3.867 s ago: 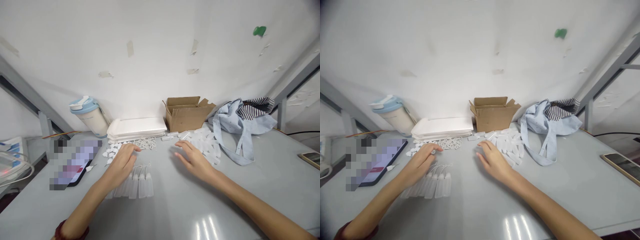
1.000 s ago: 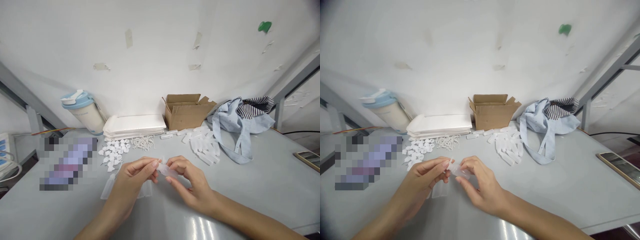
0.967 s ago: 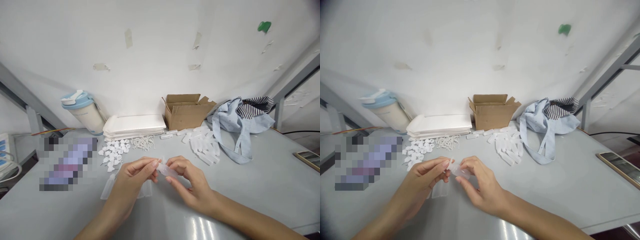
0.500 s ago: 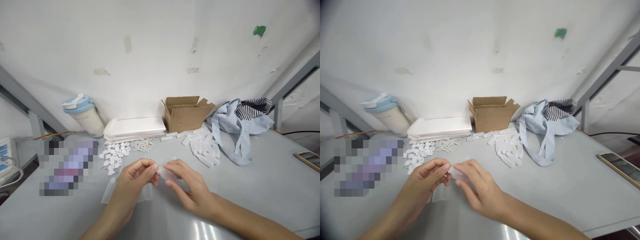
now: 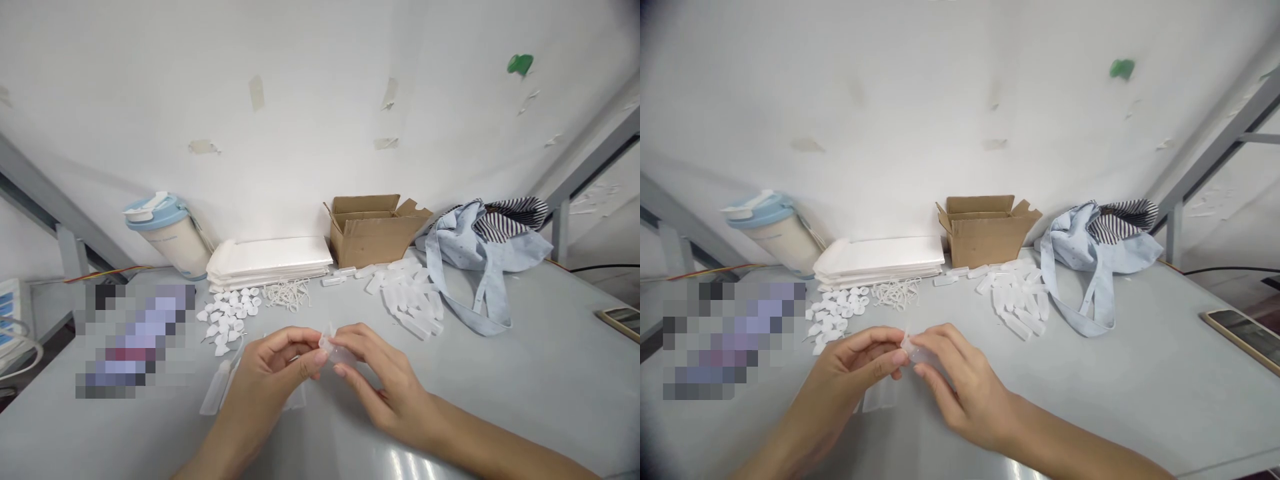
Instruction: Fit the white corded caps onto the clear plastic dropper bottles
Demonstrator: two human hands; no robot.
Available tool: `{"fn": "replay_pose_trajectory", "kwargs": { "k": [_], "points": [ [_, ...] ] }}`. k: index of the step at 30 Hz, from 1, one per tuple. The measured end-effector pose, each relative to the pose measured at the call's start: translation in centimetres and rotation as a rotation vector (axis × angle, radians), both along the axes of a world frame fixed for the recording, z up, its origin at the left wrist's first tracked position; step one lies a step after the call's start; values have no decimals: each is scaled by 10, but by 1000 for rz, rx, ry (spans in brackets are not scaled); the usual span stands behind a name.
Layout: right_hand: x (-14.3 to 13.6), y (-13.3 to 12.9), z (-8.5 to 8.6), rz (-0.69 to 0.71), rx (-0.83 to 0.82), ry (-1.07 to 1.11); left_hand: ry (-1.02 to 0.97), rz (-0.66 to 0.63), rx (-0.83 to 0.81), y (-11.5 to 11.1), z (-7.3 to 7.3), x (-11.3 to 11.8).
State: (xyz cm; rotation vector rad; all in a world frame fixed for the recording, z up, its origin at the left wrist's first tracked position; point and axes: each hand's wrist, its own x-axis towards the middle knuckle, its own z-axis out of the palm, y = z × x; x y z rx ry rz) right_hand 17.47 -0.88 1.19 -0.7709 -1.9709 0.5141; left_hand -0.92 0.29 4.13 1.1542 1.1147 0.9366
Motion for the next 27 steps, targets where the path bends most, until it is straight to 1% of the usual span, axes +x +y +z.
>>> {"fn": "replay_pose_trajectory", "kwargs": {
  "k": [6, 9, 11, 14, 16, 18, 19, 21, 23, 25, 27],
  "points": [
    [1, 0, 0, 2, -81, -52, 52, 2, 108, 0, -4, 1],
    [1, 0, 1, 4, -123, -36, 84, 17, 169, -1, -3, 2],
    [1, -1, 4, 18, -224, 6, 101, 28, 180, -2, -1, 2],
    [0, 0, 9, 52, -483, 112, 113, 21, 196, -2, 0, 1],
    [1, 2, 13, 97, -636, 196, 159, 7, 242, -3, -1, 0],
    [1, 4, 15, 162, -742, 279, 287, -3, 387, -3, -4, -1],
    [1, 4, 15, 192, -783, 318, 377, -5, 508, -3, -5, -1],
    [1, 5, 15, 231, -841, 377, 563, -7, 807, -3, -9, -2],
    [1, 5, 13, 223, -867, 399, 705, -26, 1058, -2, -12, -4],
    [-1, 4, 11, 201, -881, 400, 795, -69, 1184, -1, -14, -5],
    [-3, 3, 8, 189, -894, 402, 864, -117, 1216, 0, -15, -6]
  ]
}}
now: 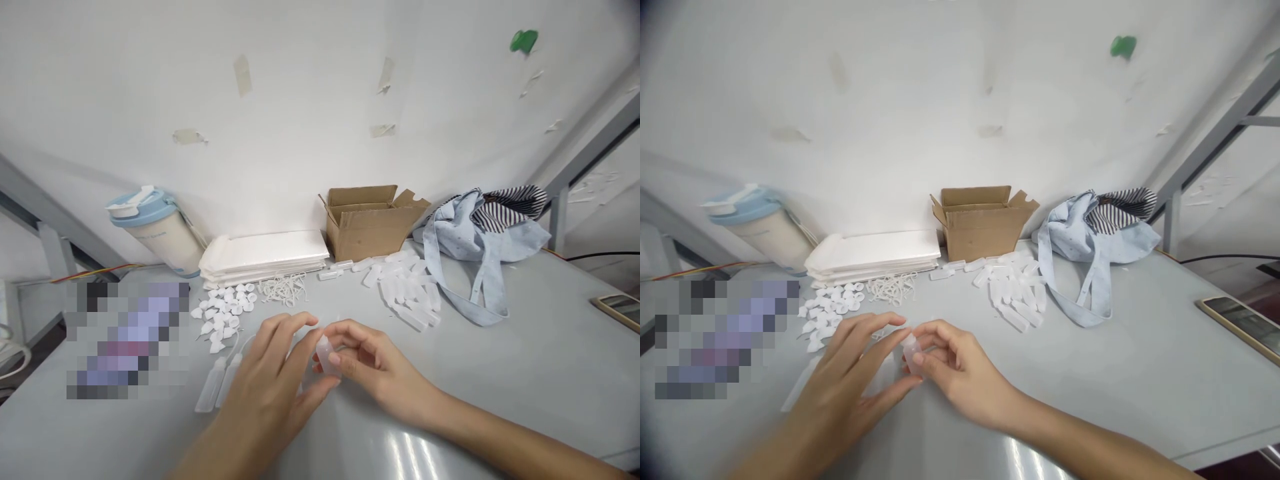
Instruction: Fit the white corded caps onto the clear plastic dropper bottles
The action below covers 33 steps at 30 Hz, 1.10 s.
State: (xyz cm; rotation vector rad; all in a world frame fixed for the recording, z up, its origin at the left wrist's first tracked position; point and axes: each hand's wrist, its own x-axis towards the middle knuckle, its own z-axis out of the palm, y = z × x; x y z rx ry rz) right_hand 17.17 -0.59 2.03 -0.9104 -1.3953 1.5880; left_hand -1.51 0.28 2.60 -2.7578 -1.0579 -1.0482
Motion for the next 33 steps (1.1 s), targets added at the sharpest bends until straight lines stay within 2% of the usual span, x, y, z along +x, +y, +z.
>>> {"fn": "replay_pose_trajectory", "kwargs": {
  "k": [4, 8, 11, 15, 17, 25, 33],
  "points": [
    [-5, 0, -4, -20, -52, 24, 133, 16, -4, 0, -2, 0],
    [-7, 1, -8, -12, -47, -18, 165, 28, -71, -2, -2, 1],
    [-5, 3, -11, -4, 51, -186, 172, 51, -194, -2, -3, 0],
    [-2, 7, -14, -12, 356, -459, 222, 66, -318, 2, -6, -4],
    [-1, 10, -16, 6, 453, -547, 255, 79, -365, 4, -7, -6],
    [2, 15, -23, 65, 564, -645, 325, 109, -578, 4, -1, -7],
    [1, 14, -22, 21, 578, -611, 340, 113, -638, 6, 2, -6]
  ]
}}
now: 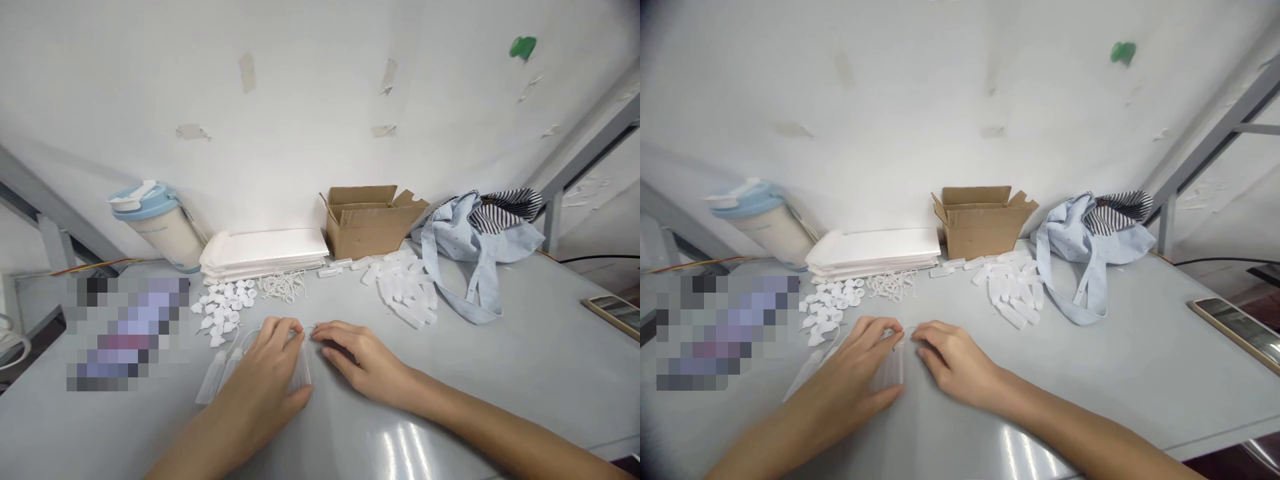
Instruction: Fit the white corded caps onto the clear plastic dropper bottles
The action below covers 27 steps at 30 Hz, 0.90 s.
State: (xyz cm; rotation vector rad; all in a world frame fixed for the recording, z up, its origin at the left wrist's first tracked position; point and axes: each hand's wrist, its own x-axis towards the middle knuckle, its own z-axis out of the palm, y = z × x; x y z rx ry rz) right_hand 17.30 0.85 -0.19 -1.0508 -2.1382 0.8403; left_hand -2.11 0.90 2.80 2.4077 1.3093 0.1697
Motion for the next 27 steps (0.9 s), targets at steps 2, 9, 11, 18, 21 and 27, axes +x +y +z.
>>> {"fn": "replay_pose_trajectory", "kwargs": {
  "k": [2, 9, 11, 18, 21, 27],
  "points": [
    [-1, -1, 0, 7, 15, 5, 11, -3, -17, 0, 1, 1],
    [-2, -6, 0, 62, 38, -35, 47, -24, -40, -1, 2, 1],
    [-2, -7, -1, 73, 35, -37, 44, -25, -44, -2, 1, 0],
    [-1, -7, -3, 78, 50, -55, 10, -22, -33, -3, -1, -1],
    [-2, -7, -4, 80, 53, -62, 11, -22, -22, -2, -1, -2],
    [-1, -7, -3, 77, 25, -85, 24, -38, -2, -1, -2, -4]
  ]
}}
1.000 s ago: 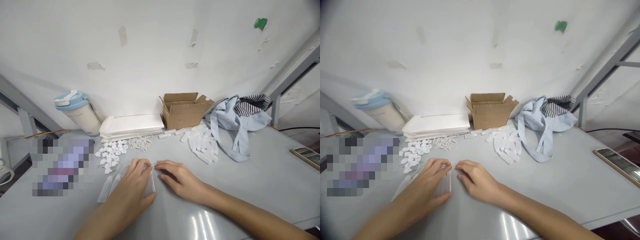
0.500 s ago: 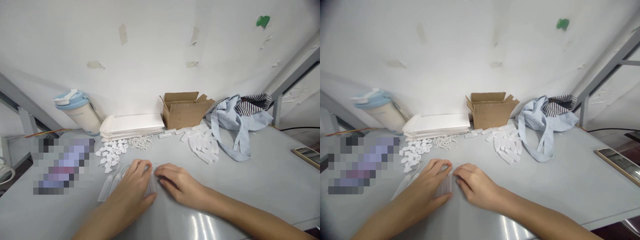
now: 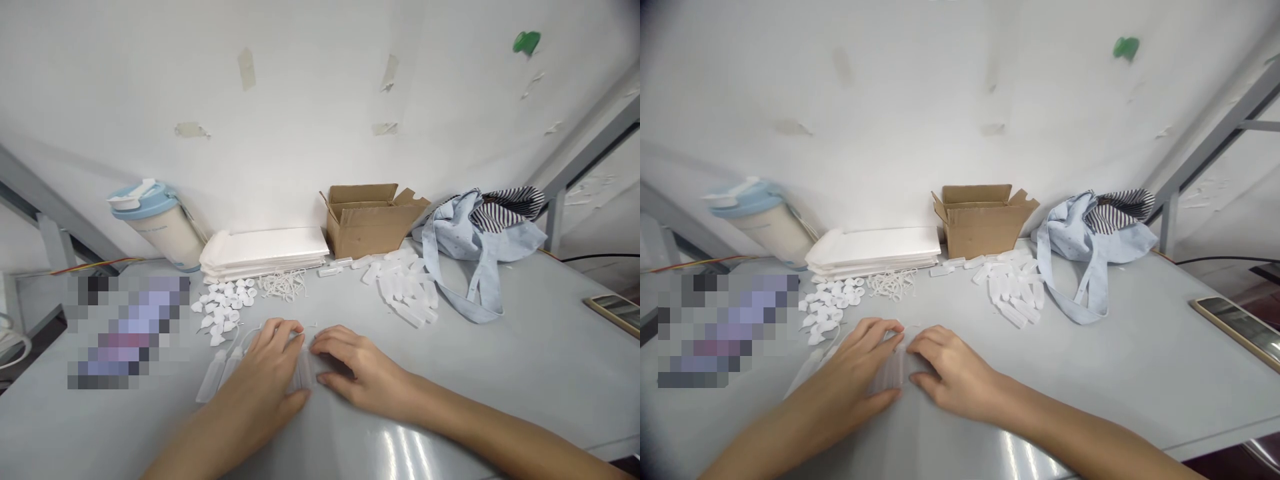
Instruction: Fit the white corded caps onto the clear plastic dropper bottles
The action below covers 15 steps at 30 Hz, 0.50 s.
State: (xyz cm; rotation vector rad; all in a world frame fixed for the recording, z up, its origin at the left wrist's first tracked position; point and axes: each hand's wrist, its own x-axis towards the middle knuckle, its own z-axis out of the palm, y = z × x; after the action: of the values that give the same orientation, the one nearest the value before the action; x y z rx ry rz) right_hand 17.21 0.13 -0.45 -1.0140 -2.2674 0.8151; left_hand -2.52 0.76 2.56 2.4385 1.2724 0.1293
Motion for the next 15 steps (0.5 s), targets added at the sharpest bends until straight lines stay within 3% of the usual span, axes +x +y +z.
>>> {"fn": "replay_pose_trajectory", "kwargs": {
  "k": [9, 15],
  "points": [
    [0, 0, -1, 6, 9, 7, 17, 2, 4, 0, 1, 0],
    [7, 7, 7, -34, 62, 55, -111, 15, 39, 9, 2, -9]
  ]
}}
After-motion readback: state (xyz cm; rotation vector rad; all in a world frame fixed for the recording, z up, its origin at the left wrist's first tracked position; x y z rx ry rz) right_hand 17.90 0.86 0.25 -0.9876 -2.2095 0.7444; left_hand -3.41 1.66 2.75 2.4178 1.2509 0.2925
